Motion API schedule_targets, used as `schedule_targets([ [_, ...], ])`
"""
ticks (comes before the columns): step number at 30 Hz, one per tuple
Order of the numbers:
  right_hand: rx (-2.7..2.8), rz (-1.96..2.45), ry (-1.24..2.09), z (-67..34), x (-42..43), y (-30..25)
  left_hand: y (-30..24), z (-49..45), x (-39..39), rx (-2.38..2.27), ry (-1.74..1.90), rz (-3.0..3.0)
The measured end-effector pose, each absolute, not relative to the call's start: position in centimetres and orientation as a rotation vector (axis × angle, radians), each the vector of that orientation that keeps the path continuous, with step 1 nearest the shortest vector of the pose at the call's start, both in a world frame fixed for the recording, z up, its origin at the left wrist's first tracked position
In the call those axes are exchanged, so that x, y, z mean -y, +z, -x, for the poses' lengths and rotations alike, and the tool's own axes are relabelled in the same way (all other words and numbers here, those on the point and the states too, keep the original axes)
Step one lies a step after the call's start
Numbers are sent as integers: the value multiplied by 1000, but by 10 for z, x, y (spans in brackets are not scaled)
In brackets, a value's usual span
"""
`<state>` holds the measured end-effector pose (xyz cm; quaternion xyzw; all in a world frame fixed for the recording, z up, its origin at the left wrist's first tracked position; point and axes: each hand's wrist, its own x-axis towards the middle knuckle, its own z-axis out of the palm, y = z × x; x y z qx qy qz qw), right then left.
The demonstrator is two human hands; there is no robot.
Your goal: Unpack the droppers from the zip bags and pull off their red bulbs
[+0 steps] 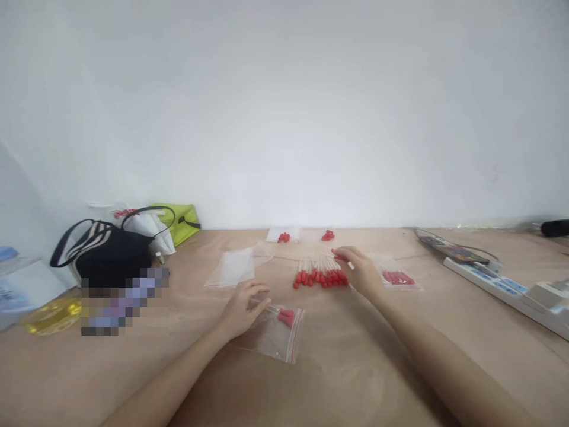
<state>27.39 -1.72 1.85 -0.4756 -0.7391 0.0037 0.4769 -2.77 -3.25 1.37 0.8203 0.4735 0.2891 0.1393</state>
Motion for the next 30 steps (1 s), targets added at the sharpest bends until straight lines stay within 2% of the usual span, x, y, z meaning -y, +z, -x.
schedule_targets([
  [4,2204,1249,-322,-255,3,9,16,0,15,-1317,804,-2408],
  [14,2432,1210,-281,-243,8,0,1,-43,-27,-979,638,-2358],
  [20,2289,1261,-106,-247,7,-7,-3,-52,-29,-1017,576,-2318],
  [25,1951,1207,-62,-252,14,-13,1,-49,-23,-998,586,-2327],
  [30,1785,1180,-24,-252,46,-15,11,-23,2,-1081,778,-2363],
])
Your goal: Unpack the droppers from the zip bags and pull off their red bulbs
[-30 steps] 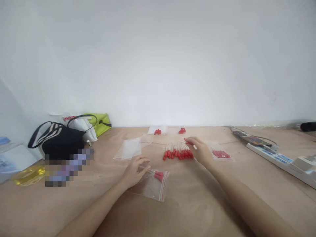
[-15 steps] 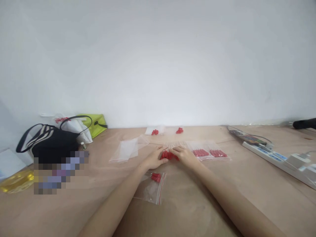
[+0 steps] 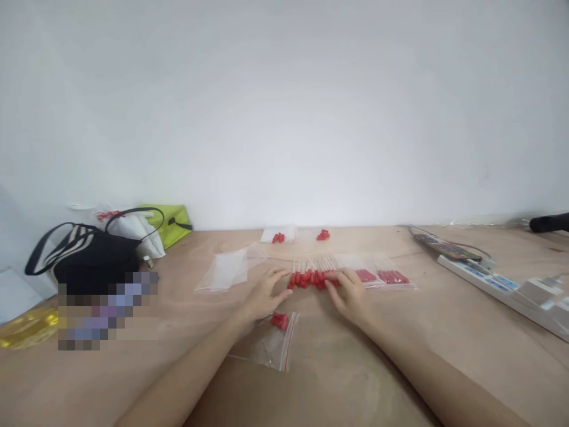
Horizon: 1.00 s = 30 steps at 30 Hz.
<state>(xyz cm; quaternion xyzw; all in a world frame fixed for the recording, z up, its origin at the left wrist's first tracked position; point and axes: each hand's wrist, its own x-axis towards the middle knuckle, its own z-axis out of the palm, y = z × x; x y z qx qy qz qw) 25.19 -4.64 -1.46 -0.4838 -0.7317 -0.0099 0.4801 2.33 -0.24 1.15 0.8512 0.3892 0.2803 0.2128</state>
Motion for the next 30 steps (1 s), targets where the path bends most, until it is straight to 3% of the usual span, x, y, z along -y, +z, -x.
schedule_targets([
  [7,2035,1267,488,-213,89,-6,14,27,47,-1028,622,-2419],
  [21,2007,1589,444,-170,82,-1,6,26,54,-1068,306,-2597],
  [30,2022,1555,538,-170,83,-3,7,23,56,-1151,227,-2629],
])
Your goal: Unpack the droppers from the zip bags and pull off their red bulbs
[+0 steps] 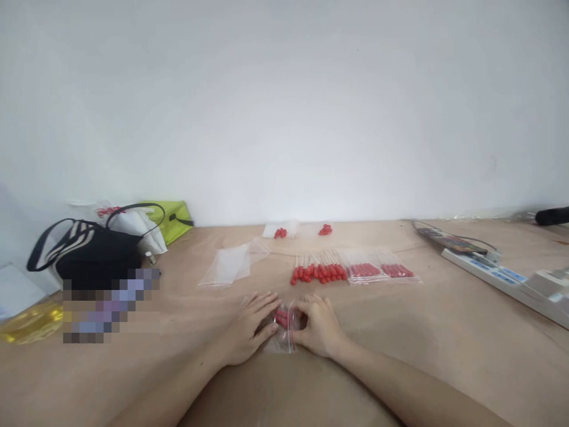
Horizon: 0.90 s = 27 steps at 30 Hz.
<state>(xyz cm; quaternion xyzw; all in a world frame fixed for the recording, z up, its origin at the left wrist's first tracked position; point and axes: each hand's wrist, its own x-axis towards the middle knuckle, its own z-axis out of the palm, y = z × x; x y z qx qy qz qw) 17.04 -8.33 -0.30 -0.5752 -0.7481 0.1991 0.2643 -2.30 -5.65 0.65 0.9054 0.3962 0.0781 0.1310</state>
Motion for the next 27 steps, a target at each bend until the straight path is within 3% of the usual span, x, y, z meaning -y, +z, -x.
schedule_targets([
  [7,1923,1526,560,-169,87,-1,6,27,55,-1148,208,-2634],
  [14,1731,1325,949,-191,86,-8,7,27,55,-1214,169,-2635],
  [27,1791,1356,817,-223,86,-14,7,27,60,-1405,73,-2582],
])
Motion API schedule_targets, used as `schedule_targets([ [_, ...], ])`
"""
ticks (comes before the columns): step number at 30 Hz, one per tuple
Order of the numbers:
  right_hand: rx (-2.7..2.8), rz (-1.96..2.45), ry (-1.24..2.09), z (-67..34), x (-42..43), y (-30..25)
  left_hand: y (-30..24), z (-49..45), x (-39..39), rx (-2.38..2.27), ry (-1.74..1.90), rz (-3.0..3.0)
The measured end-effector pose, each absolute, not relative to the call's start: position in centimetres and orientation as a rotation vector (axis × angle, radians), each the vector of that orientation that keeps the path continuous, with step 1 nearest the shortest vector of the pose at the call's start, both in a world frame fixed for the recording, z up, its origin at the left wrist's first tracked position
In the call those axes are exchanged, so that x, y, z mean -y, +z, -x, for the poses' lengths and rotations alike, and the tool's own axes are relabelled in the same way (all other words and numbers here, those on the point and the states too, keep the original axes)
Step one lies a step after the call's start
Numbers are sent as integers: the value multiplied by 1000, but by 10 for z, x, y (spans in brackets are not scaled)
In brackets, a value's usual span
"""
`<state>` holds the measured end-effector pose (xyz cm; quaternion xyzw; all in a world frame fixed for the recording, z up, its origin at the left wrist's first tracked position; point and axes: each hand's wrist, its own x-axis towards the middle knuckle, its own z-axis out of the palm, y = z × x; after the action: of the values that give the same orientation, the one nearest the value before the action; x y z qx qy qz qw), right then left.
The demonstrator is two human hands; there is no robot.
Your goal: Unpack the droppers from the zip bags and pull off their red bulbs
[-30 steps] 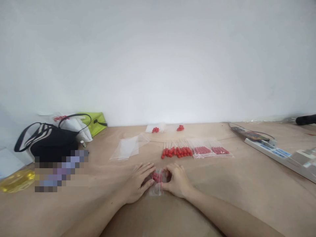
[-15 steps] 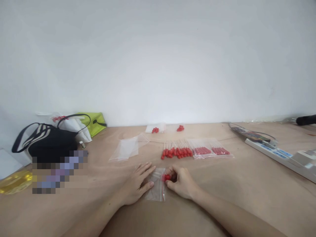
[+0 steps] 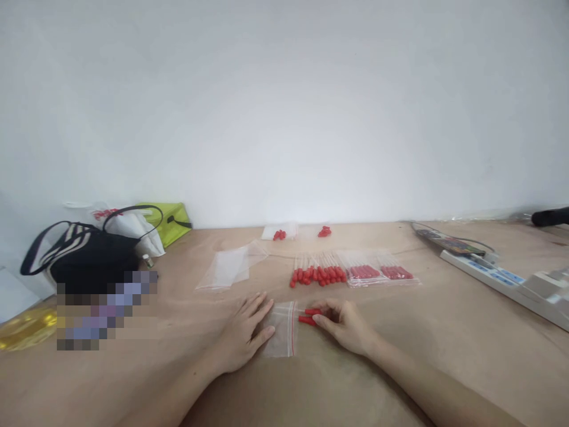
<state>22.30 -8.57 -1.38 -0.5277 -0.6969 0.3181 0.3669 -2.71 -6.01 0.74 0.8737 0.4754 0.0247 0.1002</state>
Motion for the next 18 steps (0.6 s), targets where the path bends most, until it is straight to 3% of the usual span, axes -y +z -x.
schedule_targets([
  [11,1933,1294,680,-202,86,-8,4,27,59,-1388,330,-2511],
  [18,1600,1276,1018,-219,84,-16,0,30,49,-1423,629,-2358],
])
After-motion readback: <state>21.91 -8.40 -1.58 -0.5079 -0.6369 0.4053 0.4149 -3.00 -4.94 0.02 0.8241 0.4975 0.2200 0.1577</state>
